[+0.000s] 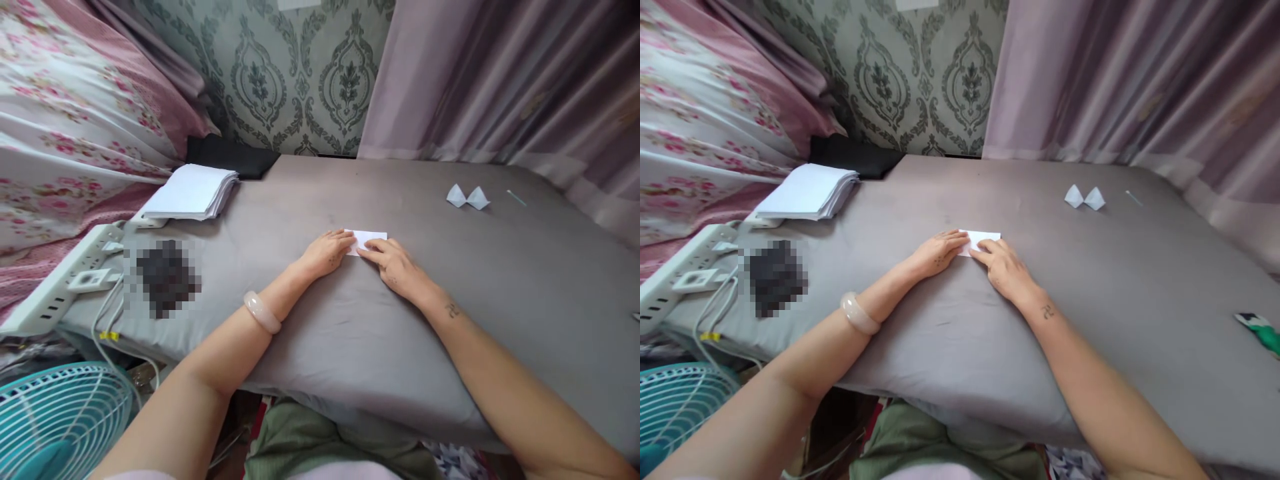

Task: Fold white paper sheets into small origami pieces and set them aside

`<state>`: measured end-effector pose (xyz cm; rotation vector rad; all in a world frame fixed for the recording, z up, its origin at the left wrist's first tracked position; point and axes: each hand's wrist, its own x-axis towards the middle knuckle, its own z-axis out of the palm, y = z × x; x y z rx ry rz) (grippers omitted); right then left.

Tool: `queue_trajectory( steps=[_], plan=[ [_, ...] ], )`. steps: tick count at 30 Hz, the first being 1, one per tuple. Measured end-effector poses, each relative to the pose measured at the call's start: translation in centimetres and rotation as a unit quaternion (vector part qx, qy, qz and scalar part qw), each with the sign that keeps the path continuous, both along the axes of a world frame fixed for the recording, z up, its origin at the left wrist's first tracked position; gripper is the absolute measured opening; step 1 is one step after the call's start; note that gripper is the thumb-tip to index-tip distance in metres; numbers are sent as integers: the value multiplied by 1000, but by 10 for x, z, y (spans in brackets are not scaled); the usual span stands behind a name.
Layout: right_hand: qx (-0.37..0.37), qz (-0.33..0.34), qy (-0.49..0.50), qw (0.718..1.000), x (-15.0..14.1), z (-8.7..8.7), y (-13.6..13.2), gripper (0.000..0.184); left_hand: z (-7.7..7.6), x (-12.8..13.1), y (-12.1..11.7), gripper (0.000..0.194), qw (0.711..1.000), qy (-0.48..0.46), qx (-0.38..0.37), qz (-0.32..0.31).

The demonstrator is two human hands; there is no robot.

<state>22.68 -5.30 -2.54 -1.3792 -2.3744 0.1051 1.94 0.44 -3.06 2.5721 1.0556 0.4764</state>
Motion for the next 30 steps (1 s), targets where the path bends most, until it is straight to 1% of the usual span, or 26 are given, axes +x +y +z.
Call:
queue_trajectory(
  steps=[3,6,8,11,13,14,17,19,20,22,23,25,27,30],
  plan=[
    [-8,-10,-23,1000,1,4,-5,47,4,-6,1,40,999,8,-39,17],
    [-31,-30,-33,999,4,9,-11,43,8,-11,3,43,998,20,-64,14],
    [-48,-44,-26,998,8,11,-13,41,10,-14,6,47,997,29,-75,14],
    [-67,-58,-2,996,17,15,-13,36,11,-14,11,58,994,36,-90,41],
    [-81,-68,29,994,22,16,-11,28,11,-13,13,61,993,29,-98,58],
    [-90,-76,54,992,24,16,-9,24,11,-12,13,60,993,17,-100,63],
    [-107,-85,153,979,29,11,-2,20,10,-11,10,49,991,-45,-97,81],
    [-99,-89,206,969,32,6,3,19,9,-10,8,44,987,-86,-99,93],
    [-96,-95,218,967,32,4,6,23,10,-10,6,43,984,-104,-105,98],
    [-103,-115,220,963,34,2,10,44,11,-10,5,42,978,-134,-125,104],
    [-113,-124,216,962,34,2,12,55,12,-10,4,42,974,-145,-135,107],
    [-135,-132,202,961,34,5,15,69,14,-10,4,38,969,-158,-149,114],
    [-147,-133,193,961,33,8,16,75,14,-10,4,31,967,-160,-153,123],
    [-137,-137,200,960,32,6,17,79,11,-9,5,22,967,-165,-149,128]
  ],
)
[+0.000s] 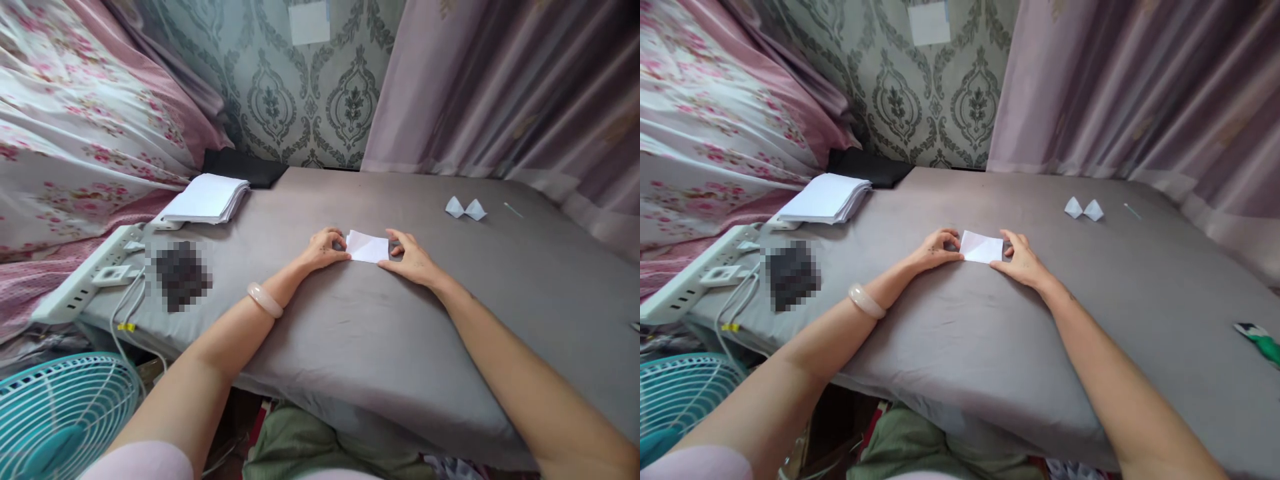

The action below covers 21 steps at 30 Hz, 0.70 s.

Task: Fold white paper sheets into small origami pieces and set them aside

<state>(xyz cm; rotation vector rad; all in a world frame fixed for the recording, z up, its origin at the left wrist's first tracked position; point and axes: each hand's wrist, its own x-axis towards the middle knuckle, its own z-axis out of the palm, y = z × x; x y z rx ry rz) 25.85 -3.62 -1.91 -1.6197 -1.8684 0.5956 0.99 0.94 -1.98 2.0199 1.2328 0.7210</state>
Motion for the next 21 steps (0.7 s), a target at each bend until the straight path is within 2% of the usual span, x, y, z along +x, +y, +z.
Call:
queue_trajectory(
  steps=[3,6,9,12,14,17,19,21],
  plan=[
    [47,-11,-9,999,-2,-5,-1,79,-2,3,-3,14,999,-2,47,-11],
    [163,-22,-69,984,-8,-4,-6,73,2,6,-10,5,984,25,178,-19],
    [279,-25,-139,950,-17,4,-15,54,10,6,-21,7,939,102,327,-35],
    [322,3,-196,926,-25,13,-23,30,18,5,-30,18,889,180,415,-75],
    [329,28,-227,916,-28,16,-26,28,21,4,-35,23,868,212,440,-92],
    [332,44,-269,903,-30,17,-25,32,21,4,-37,26,862,231,442,-97],
    [314,76,-306,896,-30,15,-23,31,19,4,-37,24,875,233,414,-91],
    [272,128,-344,889,-29,13,-24,30,16,3,-36,21,901,229,356,-100]
  ],
)
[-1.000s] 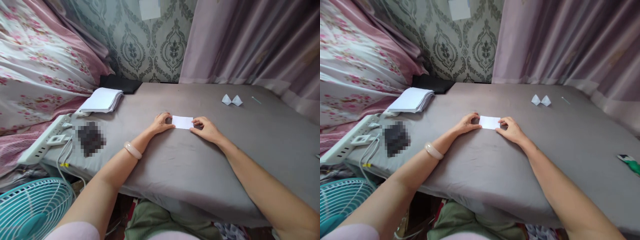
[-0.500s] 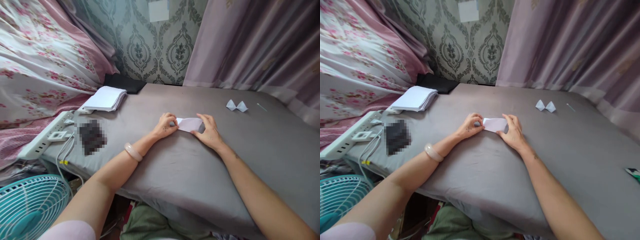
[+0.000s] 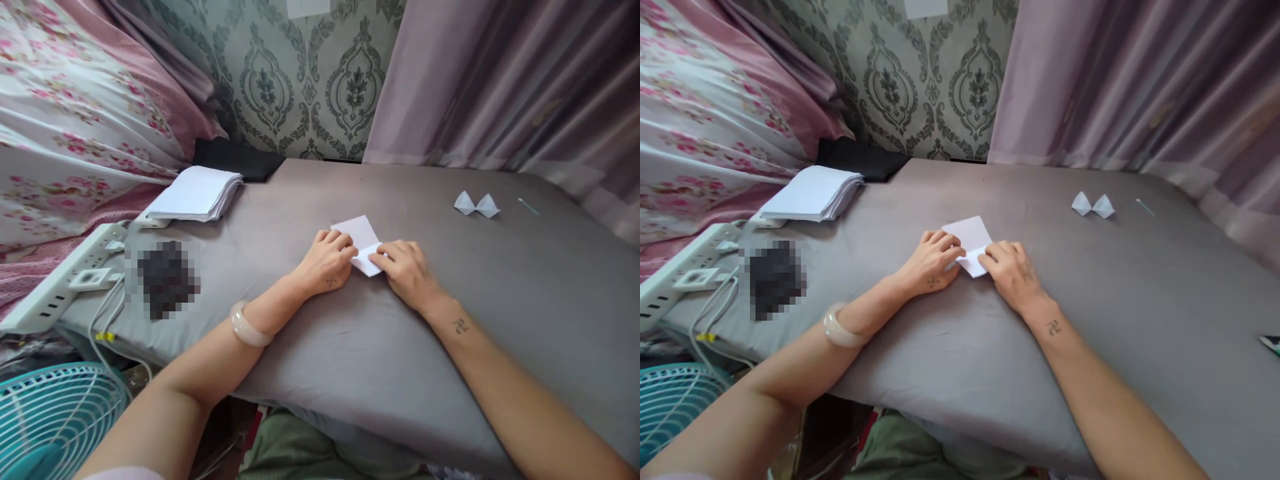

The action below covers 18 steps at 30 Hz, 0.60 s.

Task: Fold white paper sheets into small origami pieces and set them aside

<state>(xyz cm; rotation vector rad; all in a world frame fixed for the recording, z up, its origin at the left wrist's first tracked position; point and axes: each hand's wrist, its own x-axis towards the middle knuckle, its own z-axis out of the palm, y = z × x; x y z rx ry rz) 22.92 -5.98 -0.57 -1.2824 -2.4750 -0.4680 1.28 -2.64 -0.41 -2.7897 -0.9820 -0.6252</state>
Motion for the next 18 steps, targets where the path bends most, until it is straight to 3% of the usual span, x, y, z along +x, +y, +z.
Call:
queue_trajectory(
  steps=[5,12,18],
  plan=[
    [-86,-26,-6,996,3,0,-12,28,-2,-5,2,23,985,-28,-169,-10],
    [-172,-100,133,971,0,1,-16,26,-4,-6,7,12,967,-103,-232,19],
    [-180,-188,180,949,-8,-4,-10,31,-6,-1,10,13,947,-155,-273,67]
  ],
)
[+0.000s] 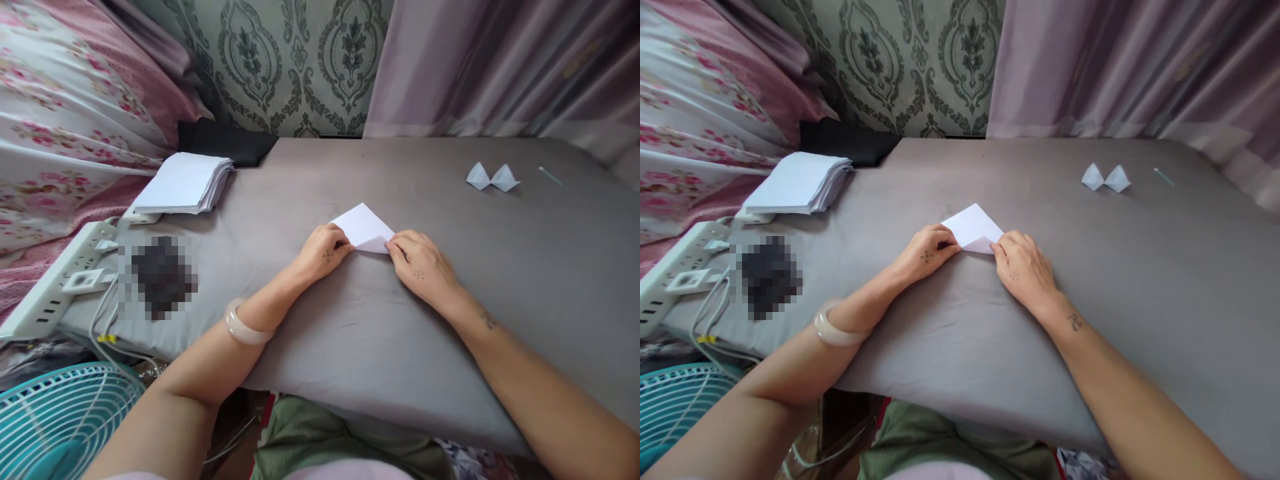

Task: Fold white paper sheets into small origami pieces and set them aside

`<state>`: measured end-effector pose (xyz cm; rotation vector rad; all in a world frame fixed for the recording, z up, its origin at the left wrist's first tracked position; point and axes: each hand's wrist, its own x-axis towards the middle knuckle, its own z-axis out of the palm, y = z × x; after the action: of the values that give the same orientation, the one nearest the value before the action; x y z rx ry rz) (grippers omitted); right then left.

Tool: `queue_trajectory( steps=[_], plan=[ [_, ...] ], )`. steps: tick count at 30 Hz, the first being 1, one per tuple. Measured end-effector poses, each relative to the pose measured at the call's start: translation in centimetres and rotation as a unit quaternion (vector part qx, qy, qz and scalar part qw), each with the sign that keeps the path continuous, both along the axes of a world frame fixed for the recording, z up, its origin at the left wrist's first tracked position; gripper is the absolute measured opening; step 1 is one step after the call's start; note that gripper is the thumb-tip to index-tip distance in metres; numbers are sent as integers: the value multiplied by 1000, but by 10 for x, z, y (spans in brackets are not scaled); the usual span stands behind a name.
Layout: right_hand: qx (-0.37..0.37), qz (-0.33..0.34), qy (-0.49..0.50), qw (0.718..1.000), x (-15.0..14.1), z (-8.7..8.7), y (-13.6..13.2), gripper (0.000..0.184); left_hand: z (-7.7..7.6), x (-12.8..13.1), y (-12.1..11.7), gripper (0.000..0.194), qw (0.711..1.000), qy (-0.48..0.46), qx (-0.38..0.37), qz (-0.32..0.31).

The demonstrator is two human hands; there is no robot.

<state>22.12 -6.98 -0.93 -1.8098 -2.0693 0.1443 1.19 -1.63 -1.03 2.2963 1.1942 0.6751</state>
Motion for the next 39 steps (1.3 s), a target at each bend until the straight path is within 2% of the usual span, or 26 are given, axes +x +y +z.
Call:
queue_trajectory(
  steps=[10,18,28,30,35,39],
  plan=[
    [68,-52,5,996,-3,-18,10,30,-9,9,1,13,998,4,-6,67],
    [49,-69,17,996,-2,-19,14,23,-8,12,1,14,995,5,-29,93],
    [30,-64,-1,998,0,-18,14,23,-13,10,1,10,996,22,-15,82],
    [24,-62,-7,998,0,-17,14,26,-13,10,1,11,997,27,-6,70],
    [28,-62,-20,997,0,-14,12,33,-13,9,3,42,996,69,47,-31],
    [-6,-85,-14,996,9,-14,12,34,-15,8,6,46,990,111,62,-65]
  ],
)
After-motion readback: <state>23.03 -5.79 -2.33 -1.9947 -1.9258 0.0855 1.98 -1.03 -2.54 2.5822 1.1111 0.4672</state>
